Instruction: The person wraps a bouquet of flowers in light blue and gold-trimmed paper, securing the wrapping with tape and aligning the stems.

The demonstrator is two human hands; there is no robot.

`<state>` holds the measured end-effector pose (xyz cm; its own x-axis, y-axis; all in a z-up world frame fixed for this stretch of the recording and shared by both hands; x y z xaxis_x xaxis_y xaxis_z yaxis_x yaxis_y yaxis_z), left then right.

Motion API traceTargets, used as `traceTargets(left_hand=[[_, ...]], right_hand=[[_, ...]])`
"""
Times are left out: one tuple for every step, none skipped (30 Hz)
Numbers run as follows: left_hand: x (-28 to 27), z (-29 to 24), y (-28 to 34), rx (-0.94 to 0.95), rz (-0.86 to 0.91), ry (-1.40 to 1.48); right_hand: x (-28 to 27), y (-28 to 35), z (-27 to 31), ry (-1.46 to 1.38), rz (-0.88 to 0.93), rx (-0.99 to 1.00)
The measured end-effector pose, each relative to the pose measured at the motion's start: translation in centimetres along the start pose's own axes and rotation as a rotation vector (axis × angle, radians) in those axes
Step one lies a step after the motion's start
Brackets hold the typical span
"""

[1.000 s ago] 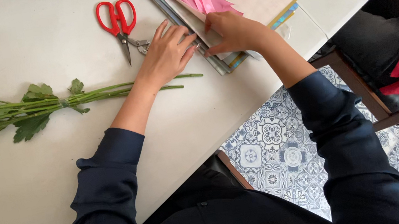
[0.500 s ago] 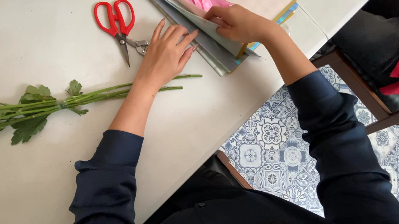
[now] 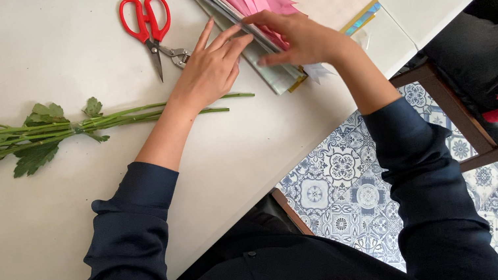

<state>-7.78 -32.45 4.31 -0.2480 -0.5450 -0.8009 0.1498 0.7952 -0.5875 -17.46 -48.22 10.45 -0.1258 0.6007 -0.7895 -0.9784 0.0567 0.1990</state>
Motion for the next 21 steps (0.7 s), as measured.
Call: traceTargets(left_hand=[[0.2, 0.1, 0.0, -0.005, 0.008, 0.006], [0.2, 0.1, 0.0, -0.006, 0.011, 0.006], [0.1, 0.0, -0.1, 0.005, -0.023, 0.005], [0.0, 0.0, -0.1, 0.015, -0.057, 0.004], [0.0, -0.1, -0.1, 0.015, -0.055, 0.005], [-0.1, -0.1, -0.2, 0.036, -0.112, -0.046], [-0.4, -0.1, -0.2, 0.057, -0.171, -0.1], [-0.2, 0.1, -0.3, 0.057, -0.169, -0.101], [0.1, 0.3, -0.4, 0.06, -0.107, -0.149], [0.5, 0.5, -0.5, 0.064, -0.045, -0.196], [0.7, 0.7, -1.0, 0.067, -0.046, -0.196], [1.0, 0.9, -1.4, 0.104, -0.045, -0.249], [1.3, 0.7, -1.8, 0.139, -0.043, -0.299], [1.5, 0.6, -2.1, 0.139, -0.042, -0.295], [1.7, 0.5, -2.5, 0.167, -0.039, -0.334], [1.9, 0.5, -2.9, 0.196, -0.036, -0.373], [2.0, 0.7, -3.1, 0.198, -0.039, -0.374], [2.2, 0.8, -3.3, 0.197, -0.033, -0.362], [2.3, 1.1, -3.4, 0.195, -0.026, -0.35], [2.1, 1.2, -3.6, 0.197, -0.028, -0.35], [1.8, 1.4, -3.6, 0.174, -0.051, -0.35]], right_hand=[[0.2, 0.1, 0.7, 0.026, 0.049, 0.023], [0.4, 0.0, 0.9, 0.024, 0.05, 0.023], [0.5, 0.0, 0.9, 0.048, 0.046, 0.053], [0.7, -0.1, 1.0, 0.073, 0.042, 0.083], [0.6, -0.1, 0.7, 0.07, 0.042, 0.084], [0.5, 0.0, 0.5, 0.043, 0.032, 0.07], [0.3, -0.1, 0.3, 0.017, 0.022, 0.053], [-0.1, -0.2, 0.0, 0.016, 0.022, 0.051], [-0.5, -0.2, -0.2, -0.013, 0.007, 0.011], [-1.0, -0.2, -0.4, -0.042, -0.007, -0.029], [-1.3, -0.4, -0.7, -0.042, -0.01, -0.028], [-1.5, -0.5, -1.2, -0.054, 0.023, 0.042], [-1.6, -0.5, -1.6, -0.067, 0.06, 0.114], [-1.3, -0.6, -2.4, -0.069, 0.061, 0.117], [-1.2, -0.8, -3.2, -0.037, 0.064, 0.116], [-1.0, -1.0, -3.9, -0.004, 0.068, 0.116], [-0.9, -1.1, -3.8, -0.002, 0.066, 0.117], [-0.7, -1.1, -3.7, 0.028, 0.067, 0.111], [-0.5, -1.2, -3.7, 0.057, 0.068, 0.105], [-0.6, -1.1, -3.4, 0.058, 0.066, 0.106], [-0.5, -1.1, -3.0, 0.085, 0.057, 0.081]])
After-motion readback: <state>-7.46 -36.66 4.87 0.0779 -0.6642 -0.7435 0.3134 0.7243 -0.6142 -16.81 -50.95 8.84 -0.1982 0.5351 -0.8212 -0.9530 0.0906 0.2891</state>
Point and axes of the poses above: each hand's wrist, its own y-axis away from the middle knuckle, its own x-axis out of the palm, z = x × y, the point moved 3 cm from there along -y, towards the middle knuckle, and after that the axes turned 7 degrees about x, right-handed, at the moved point
